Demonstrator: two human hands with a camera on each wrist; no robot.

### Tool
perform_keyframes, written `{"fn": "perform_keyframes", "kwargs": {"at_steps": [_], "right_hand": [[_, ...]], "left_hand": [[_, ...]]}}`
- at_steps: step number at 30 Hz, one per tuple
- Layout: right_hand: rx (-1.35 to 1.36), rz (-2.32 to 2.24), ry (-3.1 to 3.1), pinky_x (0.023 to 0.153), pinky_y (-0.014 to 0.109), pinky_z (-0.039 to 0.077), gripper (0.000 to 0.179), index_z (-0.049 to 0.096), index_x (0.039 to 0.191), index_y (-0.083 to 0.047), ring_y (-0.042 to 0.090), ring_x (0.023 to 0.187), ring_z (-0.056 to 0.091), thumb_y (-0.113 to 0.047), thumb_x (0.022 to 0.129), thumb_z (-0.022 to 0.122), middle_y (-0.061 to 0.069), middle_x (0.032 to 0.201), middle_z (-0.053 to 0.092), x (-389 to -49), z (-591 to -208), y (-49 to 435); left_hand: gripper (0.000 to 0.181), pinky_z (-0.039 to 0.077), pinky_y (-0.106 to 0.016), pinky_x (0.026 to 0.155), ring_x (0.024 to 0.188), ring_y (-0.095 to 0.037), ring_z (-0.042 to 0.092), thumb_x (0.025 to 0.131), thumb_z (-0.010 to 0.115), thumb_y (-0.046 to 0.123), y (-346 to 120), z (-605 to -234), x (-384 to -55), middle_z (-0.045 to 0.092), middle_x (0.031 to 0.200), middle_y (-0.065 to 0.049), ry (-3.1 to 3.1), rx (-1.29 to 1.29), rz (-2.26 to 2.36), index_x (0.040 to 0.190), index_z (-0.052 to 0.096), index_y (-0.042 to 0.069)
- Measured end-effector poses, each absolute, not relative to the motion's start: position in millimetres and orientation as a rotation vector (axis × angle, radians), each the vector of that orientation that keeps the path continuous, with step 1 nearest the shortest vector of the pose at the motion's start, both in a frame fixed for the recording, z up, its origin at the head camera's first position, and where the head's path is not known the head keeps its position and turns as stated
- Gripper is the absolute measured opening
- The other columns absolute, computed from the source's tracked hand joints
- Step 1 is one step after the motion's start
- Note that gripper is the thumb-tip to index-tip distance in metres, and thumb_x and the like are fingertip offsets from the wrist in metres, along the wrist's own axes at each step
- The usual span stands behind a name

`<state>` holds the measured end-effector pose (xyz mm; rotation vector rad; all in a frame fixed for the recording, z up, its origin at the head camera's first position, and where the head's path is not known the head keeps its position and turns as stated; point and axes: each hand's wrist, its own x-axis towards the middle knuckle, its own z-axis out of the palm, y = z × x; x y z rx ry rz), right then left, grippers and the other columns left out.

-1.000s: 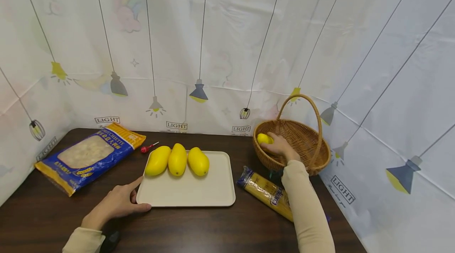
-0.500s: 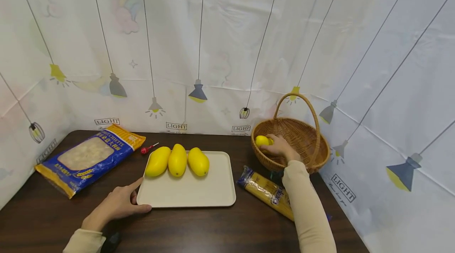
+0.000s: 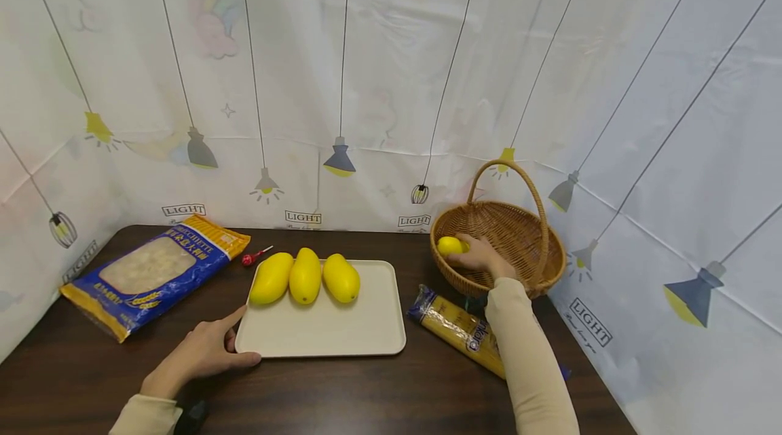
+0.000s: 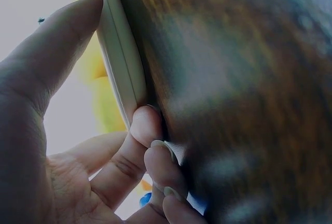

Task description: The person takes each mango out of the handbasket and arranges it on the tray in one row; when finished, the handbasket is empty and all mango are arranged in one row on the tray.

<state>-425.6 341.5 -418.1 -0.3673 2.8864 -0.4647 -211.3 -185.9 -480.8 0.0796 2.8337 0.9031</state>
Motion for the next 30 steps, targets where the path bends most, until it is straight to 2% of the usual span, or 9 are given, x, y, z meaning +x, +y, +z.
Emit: {"fn": "perform_keyframes", "kwargs": {"at_steps": [2,7,10,16,22,28,30], "right_hand": [[-0.358,-0.468,2.889,0.108,0.077,0.025,0.078,0.030,0.156,-0.004,0.063,0.146,0.014,-0.049,0.097,0.053,0.035,0.152,0.039,-426,-419,342],[-0.367,-0.494,2.915,0.103,0.066,0.040,0.077,0.036,0.153,-0.005,0.056,0.135,0.040,-0.054,0.097,0.054,0.033,0.147,0.046,-426,-421,342],[-0.355,-0.524,2.915,0.100,0.061,0.044,0.080,0.038,0.152,-0.006,0.053,0.129,0.049,-0.059,0.095,0.055,0.032,0.146,0.047,-426,-422,341],[-0.347,-0.533,2.920,0.103,0.062,0.042,0.081,0.038,0.152,-0.007,0.053,0.132,0.047,-0.062,0.095,0.054,0.031,0.149,0.044,-424,-422,341],[-0.377,-0.502,2.964,0.103,0.065,0.040,0.073,0.042,0.149,-0.004,0.056,0.131,0.045,-0.055,0.098,0.055,0.033,0.145,0.048,-420,-417,343],[-0.379,-0.477,2.987,0.110,0.070,0.030,0.071,0.042,0.150,-0.003,0.059,0.140,0.030,-0.051,0.099,0.053,0.032,0.149,0.045,-417,-412,346],[-0.373,-0.468,2.989,0.109,0.070,0.031,0.072,0.042,0.150,-0.003,0.058,0.141,0.029,-0.053,0.099,0.053,0.032,0.148,0.045,-416,-411,347]], "left_hand": [[0.105,0.031,-0.028,0.059,0.063,-0.015,0.045,0.071,0.084,0.058,-186,-481,-211,0.052,0.071,0.000,2.837,0.084,0.902,0.156,0.037,0.018],[0.106,0.031,-0.028,0.059,0.063,-0.015,0.045,0.071,0.084,0.059,-186,-481,-211,0.052,0.071,0.000,2.843,0.085,0.894,0.156,0.036,0.019],[0.106,0.032,-0.028,0.059,0.063,-0.015,0.045,0.071,0.084,0.058,-185,-481,-211,0.052,0.071,0.000,2.841,0.086,0.894,0.156,0.036,0.018],[0.106,0.032,-0.028,0.059,0.064,-0.015,0.046,0.071,0.084,0.057,-185,-481,-211,0.052,0.072,0.000,2.842,0.090,0.896,0.156,0.036,0.017],[0.105,0.032,-0.027,0.058,0.063,-0.015,0.045,0.071,0.084,0.058,-185,-481,-211,0.052,0.071,0.000,2.843,0.101,0.895,0.156,0.036,0.017],[0.106,0.033,-0.028,0.059,0.063,-0.015,0.045,0.071,0.084,0.058,-185,-481,-211,0.052,0.072,0.000,2.847,0.103,0.888,0.156,0.036,0.016],[0.106,0.033,-0.029,0.059,0.063,-0.015,0.045,0.071,0.084,0.058,-185,-481,-212,0.052,0.072,0.000,2.846,0.099,0.893,0.156,0.036,0.017]]}}
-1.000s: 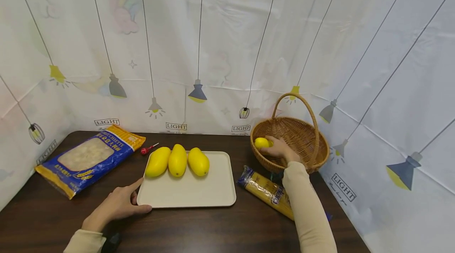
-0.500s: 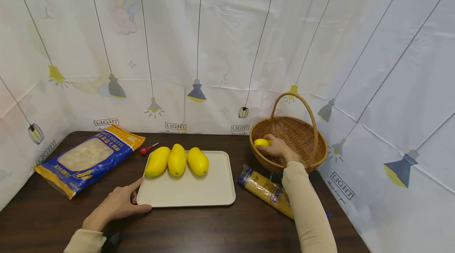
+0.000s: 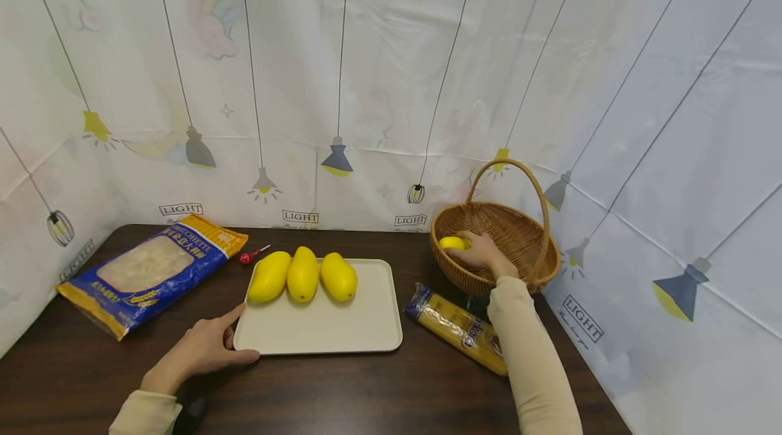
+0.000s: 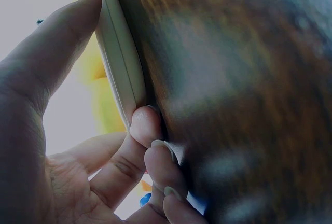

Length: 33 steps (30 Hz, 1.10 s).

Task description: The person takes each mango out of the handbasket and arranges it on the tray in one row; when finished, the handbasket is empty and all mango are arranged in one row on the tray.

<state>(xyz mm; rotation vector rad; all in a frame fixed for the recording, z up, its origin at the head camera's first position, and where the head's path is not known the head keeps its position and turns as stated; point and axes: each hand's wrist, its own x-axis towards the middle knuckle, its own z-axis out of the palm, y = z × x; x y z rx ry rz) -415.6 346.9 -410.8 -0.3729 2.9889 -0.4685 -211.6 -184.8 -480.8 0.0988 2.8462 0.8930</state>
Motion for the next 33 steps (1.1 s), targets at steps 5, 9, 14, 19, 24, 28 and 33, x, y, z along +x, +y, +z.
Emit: {"fn": "perform_keyframes", "kwargs": {"at_steps": [5,9,14,19,24,28,33], "right_hand": [[-0.364,-0.467,3.020,0.101,0.065,0.038,0.078,0.042,0.150,-0.002,0.055,0.135,0.037,-0.058,0.097,0.054,0.031,0.146,0.048,-412,-407,351],[-0.339,-0.497,3.044,0.098,0.063,0.041,0.081,0.038,0.153,-0.004,0.053,0.133,0.040,-0.060,0.096,0.054,0.032,0.148,0.044,-407,-400,354],[-0.334,-0.547,3.064,0.089,0.056,0.045,0.081,0.036,0.152,-0.003,0.049,0.121,0.050,-0.059,0.096,0.056,0.035,0.142,0.045,-401,-389,355],[-0.303,-0.577,3.090,0.082,0.048,0.045,0.086,0.034,0.155,-0.009,0.040,0.112,0.049,-0.065,0.093,0.056,0.033,0.138,0.042,-397,-381,355],[-0.280,-0.637,3.097,0.079,0.046,0.044,0.089,0.032,0.157,-0.012,0.038,0.107,0.046,-0.068,0.092,0.056,0.032,0.137,0.035,-392,-372,351],[-0.326,-0.674,3.116,0.082,0.048,0.042,0.084,0.035,0.154,-0.011,0.037,0.107,0.045,-0.064,0.093,0.056,0.029,0.137,0.036,-388,-367,347],[-0.407,-0.710,3.146,0.086,0.049,0.042,0.078,0.037,0.151,-0.009,0.035,0.110,0.046,-0.058,0.094,0.059,0.026,0.140,0.041,-383,-360,340]], "left_hand": [[0.105,0.032,-0.029,0.059,0.063,-0.015,0.045,0.071,0.083,0.058,-185,-480,-211,0.051,0.072,0.000,2.847,0.114,0.895,0.156,0.037,0.017],[0.105,0.032,-0.029,0.060,0.063,-0.015,0.045,0.072,0.083,0.057,-185,-481,-210,0.051,0.072,0.000,2.852,0.121,0.889,0.156,0.037,0.016],[0.106,0.033,-0.030,0.060,0.064,-0.016,0.045,0.072,0.083,0.057,-185,-480,-210,0.051,0.073,-0.001,2.853,0.124,0.890,0.156,0.036,0.014],[0.106,0.033,-0.030,0.061,0.065,-0.016,0.046,0.072,0.083,0.058,-186,-480,-210,0.052,0.074,-0.001,2.853,0.120,0.884,0.156,0.036,0.013],[0.107,0.033,-0.030,0.061,0.065,-0.015,0.046,0.071,0.083,0.058,-186,-481,-211,0.052,0.073,-0.001,2.848,0.093,0.884,0.156,0.036,0.013],[0.107,0.033,-0.031,0.061,0.065,-0.016,0.046,0.071,0.083,0.059,-186,-480,-211,0.051,0.074,-0.001,2.841,0.089,0.889,0.156,0.036,0.013],[0.108,0.034,-0.031,0.061,0.066,-0.016,0.046,0.071,0.083,0.059,-185,-481,-210,0.052,0.075,-0.002,2.830,0.080,0.885,0.156,0.035,0.013]]}}
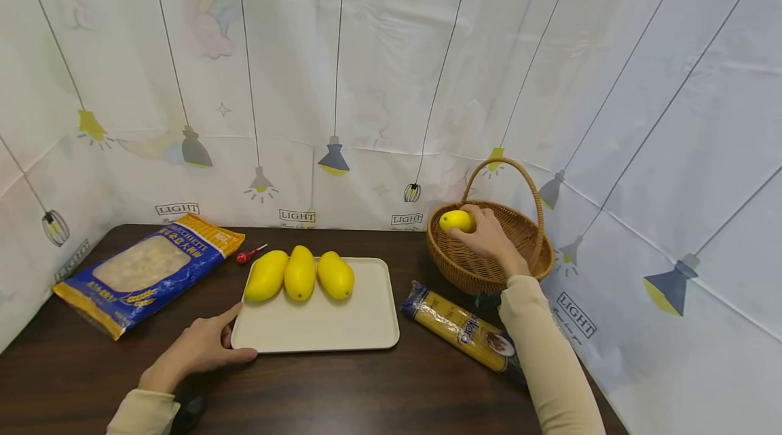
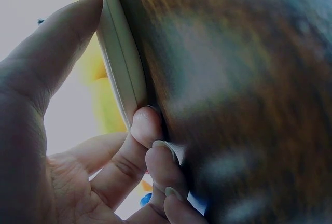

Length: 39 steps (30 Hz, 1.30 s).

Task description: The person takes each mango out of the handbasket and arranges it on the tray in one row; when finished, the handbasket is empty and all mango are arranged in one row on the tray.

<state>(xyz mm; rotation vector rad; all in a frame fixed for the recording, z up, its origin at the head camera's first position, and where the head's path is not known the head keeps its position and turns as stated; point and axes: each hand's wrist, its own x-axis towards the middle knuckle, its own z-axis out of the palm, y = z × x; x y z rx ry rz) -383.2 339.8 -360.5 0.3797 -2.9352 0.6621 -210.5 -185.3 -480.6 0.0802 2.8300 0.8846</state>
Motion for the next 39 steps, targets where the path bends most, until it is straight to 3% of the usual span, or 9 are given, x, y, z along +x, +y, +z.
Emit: {"fn": "perform_keyframes", "kwargs": {"at_steps": [8,16,22,27,34,39], "right_hand": [[0.469,0.711,-2.869,0.094,0.051,0.042,0.075,0.040,0.148,-0.005,0.034,0.116,0.046,-0.050,0.093,0.064,0.022,0.142,0.044,-378,-351,319],[0.526,0.734,-2.853,0.091,0.050,0.043,0.072,0.041,0.152,-0.016,0.034,0.109,0.047,-0.045,0.091,0.067,0.024,0.134,0.040,-372,-346,293],[0.633,0.778,-2.824,0.091,0.048,0.043,0.065,0.048,0.145,-0.018,0.033,0.110,0.047,-0.041,0.089,0.071,0.021,0.135,0.040,-367,-350,271],[0.717,0.818,-2.801,0.095,0.050,0.046,0.066,0.050,0.143,-0.019,0.033,0.117,0.047,-0.039,0.086,0.075,0.017,0.143,0.039,-365,-359,254],[0.821,0.819,-2.808,0.096,0.050,0.045,0.070,0.051,0.144,-0.021,0.028,0.115,0.050,-0.038,0.082,0.078,0.010,0.139,0.046,-369,-385,231],[0.855,0.800,-2.862,0.098,0.054,0.045,0.072,0.050,0.144,-0.020,0.032,0.117,0.051,-0.040,0.080,0.077,0.012,0.142,0.044,-370,-405,219]], "left_hand": [[0.109,0.034,-0.031,0.061,0.067,-0.016,0.046,0.071,0.083,0.060,-185,-481,-211,0.052,0.075,-0.002,2.825,0.075,0.883,0.156,0.035,0.012],[0.108,0.033,-0.031,0.060,0.066,-0.016,0.046,0.071,0.083,0.060,-185,-481,-211,0.051,0.074,-0.002,2.825,0.070,0.883,0.157,0.035,0.014],[0.108,0.033,-0.030,0.060,0.066,-0.016,0.046,0.071,0.083,0.059,-185,-480,-210,0.051,0.075,-0.002,2.823,0.068,0.892,0.157,0.035,0.015],[0.108,0.033,-0.030,0.060,0.065,-0.016,0.046,0.071,0.083,0.059,-185,-481,-210,0.051,0.074,-0.002,2.825,0.071,0.893,0.157,0.036,0.015],[0.107,0.032,-0.030,0.060,0.065,-0.016,0.045,0.071,0.083,0.060,-186,-481,-210,0.051,0.074,-0.001,2.833,0.082,0.884,0.157,0.036,0.015],[0.108,0.032,-0.030,0.060,0.065,-0.016,0.045,0.071,0.083,0.060,-186,-480,-211,0.051,0.074,-0.002,2.834,0.081,0.877,0.157,0.036,0.015]]}}
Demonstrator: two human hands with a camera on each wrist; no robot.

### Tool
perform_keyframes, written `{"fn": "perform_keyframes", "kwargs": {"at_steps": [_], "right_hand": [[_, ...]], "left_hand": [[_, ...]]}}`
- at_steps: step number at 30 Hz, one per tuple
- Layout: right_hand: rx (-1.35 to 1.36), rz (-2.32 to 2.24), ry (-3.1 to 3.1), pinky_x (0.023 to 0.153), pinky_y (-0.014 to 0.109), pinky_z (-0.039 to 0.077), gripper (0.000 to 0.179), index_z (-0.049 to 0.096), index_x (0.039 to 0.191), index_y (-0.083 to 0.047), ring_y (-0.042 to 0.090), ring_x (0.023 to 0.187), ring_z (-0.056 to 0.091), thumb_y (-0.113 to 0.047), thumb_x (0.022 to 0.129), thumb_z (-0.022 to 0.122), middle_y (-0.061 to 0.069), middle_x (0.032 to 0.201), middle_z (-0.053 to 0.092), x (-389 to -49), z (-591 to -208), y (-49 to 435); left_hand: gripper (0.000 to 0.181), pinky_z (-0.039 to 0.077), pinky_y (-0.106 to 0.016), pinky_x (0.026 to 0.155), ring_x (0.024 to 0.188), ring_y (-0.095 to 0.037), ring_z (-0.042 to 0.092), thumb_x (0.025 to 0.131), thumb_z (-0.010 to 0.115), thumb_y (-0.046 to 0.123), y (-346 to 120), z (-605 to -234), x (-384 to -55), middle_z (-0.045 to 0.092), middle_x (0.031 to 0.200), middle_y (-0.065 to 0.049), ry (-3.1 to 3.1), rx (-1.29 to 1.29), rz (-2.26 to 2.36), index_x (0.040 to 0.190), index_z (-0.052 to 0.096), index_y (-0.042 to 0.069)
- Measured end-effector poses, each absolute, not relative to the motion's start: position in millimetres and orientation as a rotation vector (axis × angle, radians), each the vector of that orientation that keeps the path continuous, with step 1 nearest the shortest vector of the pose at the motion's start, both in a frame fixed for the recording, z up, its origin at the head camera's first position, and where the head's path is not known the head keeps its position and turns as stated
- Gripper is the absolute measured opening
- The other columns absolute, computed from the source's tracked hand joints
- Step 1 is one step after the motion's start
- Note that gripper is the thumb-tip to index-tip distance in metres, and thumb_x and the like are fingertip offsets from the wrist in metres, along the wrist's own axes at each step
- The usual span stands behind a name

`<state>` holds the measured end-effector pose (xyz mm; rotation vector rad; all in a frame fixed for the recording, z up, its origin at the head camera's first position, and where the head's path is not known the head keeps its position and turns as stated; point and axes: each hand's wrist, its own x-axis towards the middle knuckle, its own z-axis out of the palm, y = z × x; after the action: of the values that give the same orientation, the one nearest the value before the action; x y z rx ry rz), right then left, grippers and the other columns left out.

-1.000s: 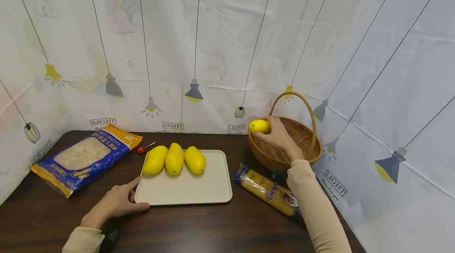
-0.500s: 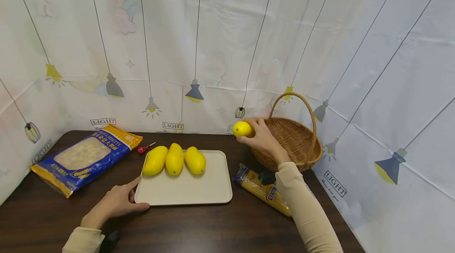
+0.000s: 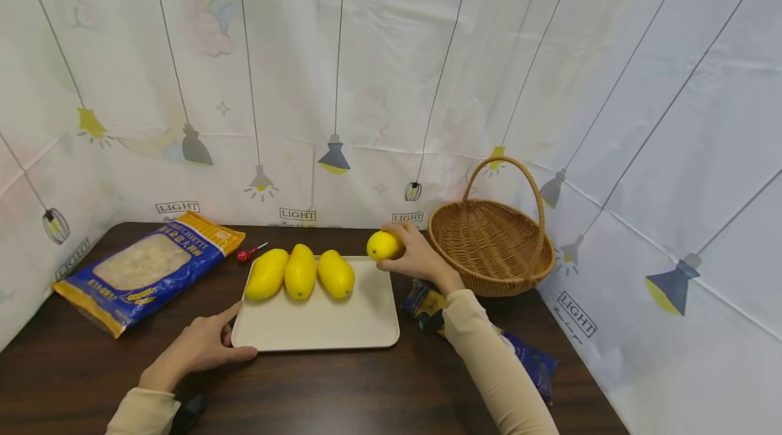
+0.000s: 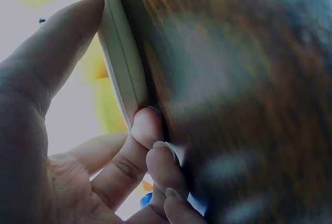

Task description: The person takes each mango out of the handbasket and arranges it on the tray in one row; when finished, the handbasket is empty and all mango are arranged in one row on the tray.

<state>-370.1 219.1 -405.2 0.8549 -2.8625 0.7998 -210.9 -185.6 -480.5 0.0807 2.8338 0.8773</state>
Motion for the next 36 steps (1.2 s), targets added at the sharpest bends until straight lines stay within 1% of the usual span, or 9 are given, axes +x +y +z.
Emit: {"fn": "perform_keyframes", "kwargs": {"at_steps": [6,10,13,17,23,31,36], "right_hand": [[0.877,0.843,-2.942,0.103,0.058,0.044,0.072,0.050,0.144,-0.022,0.034,0.126,0.049,-0.040,0.080,0.079,0.013,0.148,0.039,-368,-429,210],[0.921,0.837,-2.953,0.106,0.059,0.042,0.072,0.052,0.143,-0.019,0.035,0.133,0.047,-0.038,0.079,0.079,0.013,0.152,0.039,-367,-442,207],[0.940,0.830,-2.974,0.110,0.061,0.039,0.074,0.052,0.143,-0.018,0.038,0.141,0.042,-0.037,0.078,0.080,0.014,0.156,0.037,-368,-449,206],[0.938,0.812,-3.039,0.113,0.065,0.033,0.075,0.050,0.145,-0.021,0.042,0.149,0.032,-0.035,0.078,0.081,0.014,0.163,0.029,-367,-455,205],[0.951,0.838,-3.071,0.114,0.068,0.029,0.075,0.050,0.145,-0.022,0.044,0.150,0.029,-0.028,0.078,0.082,0.014,0.166,0.024,-364,-459,204],[0.972,0.859,-3.079,0.117,0.064,0.027,0.077,0.050,0.145,-0.022,0.038,0.153,0.026,-0.024,0.076,0.085,0.007,0.169,0.020,-361,-461,200],[1.011,0.864,-3.057,0.118,0.065,0.026,0.079,0.050,0.145,-0.022,0.037,0.154,0.024,-0.026,0.075,0.087,0.003,0.169,0.019,-360,-464,198]], "left_hand": [[0.107,0.032,-0.030,0.060,0.065,-0.016,0.045,0.071,0.083,0.060,-186,-481,-212,0.051,0.074,-0.001,2.836,0.081,0.873,0.157,0.036,0.015],[0.107,0.032,-0.031,0.062,0.065,-0.016,0.045,0.072,0.082,0.060,-185,-479,-212,0.051,0.073,-0.002,2.839,0.082,0.863,0.156,0.036,0.014],[0.108,0.032,-0.032,0.062,0.066,-0.017,0.045,0.072,0.082,0.060,-185,-479,-212,0.051,0.074,-0.002,2.835,0.080,0.858,0.156,0.035,0.013],[0.108,0.032,-0.032,0.062,0.066,-0.017,0.045,0.072,0.082,0.061,-185,-480,-212,0.051,0.074,-0.002,2.829,0.077,0.859,0.157,0.035,0.013],[0.108,0.032,-0.032,0.062,0.065,-0.016,0.045,0.072,0.082,0.061,-185,-480,-212,0.051,0.073,-0.002,2.830,0.077,0.860,0.157,0.035,0.012],[0.108,0.032,-0.032,0.063,0.066,-0.016,0.045,0.072,0.082,0.061,-185,-480,-212,0.051,0.073,-0.002,2.832,0.079,0.862,0.157,0.035,0.013],[0.109,0.032,-0.032,0.064,0.066,-0.016,0.045,0.071,0.082,0.061,-185,-479,-211,0.051,0.073,-0.001,2.829,0.075,0.860,0.157,0.035,0.013]]}}
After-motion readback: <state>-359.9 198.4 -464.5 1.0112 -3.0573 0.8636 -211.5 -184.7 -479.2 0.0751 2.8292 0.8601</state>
